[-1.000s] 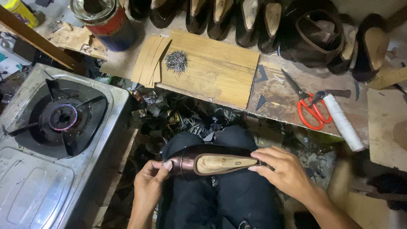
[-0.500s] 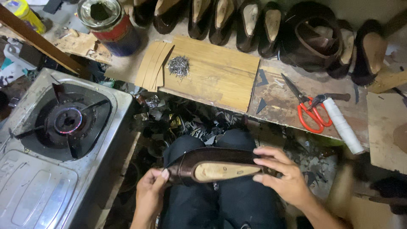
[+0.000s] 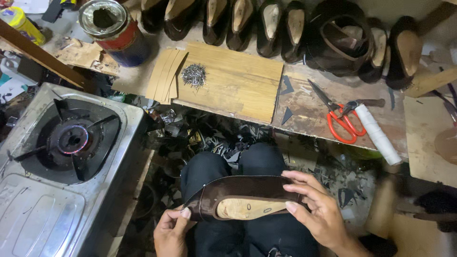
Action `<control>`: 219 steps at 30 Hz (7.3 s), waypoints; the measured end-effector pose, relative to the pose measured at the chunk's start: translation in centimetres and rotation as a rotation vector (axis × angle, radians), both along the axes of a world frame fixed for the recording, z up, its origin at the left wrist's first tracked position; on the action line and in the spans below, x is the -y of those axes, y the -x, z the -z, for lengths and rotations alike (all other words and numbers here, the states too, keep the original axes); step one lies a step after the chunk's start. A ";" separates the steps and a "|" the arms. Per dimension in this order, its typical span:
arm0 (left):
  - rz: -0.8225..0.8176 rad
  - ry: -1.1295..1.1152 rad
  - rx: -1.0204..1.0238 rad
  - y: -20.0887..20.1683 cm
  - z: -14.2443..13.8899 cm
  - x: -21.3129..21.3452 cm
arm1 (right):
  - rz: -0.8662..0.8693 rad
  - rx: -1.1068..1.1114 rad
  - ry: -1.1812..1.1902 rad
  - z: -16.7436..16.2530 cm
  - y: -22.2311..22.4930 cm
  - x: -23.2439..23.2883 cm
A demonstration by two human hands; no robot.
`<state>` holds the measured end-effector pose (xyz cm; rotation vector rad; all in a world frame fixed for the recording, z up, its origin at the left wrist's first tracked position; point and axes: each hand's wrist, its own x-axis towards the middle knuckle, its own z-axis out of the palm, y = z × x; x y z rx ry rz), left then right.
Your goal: The person removes a shoe last from a brown shoe, then uses a white-handled tool to scrape and smooth the shoe's inner sole and edges. They repeatedly reposition the shoe on their lap and continue scraping along the perimeter.
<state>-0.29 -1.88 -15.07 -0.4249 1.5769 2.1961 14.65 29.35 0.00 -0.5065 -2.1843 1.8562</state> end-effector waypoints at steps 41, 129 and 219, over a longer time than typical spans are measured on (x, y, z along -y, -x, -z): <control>0.068 -0.186 -0.022 -3.4 -11.0 -4.5 | -0.274 -0.686 -1.034 -3.8 8.8 8.0; 0.743 0.358 -1.152 -3.8 -19.8 -6.5 | -0.062 0.231 -0.580 -3.7 -4.7 8.9; 0.336 -0.186 -0.209 -0.8 -11.5 -5.1 | -0.194 1.042 -0.619 13.9 -8.6 -0.4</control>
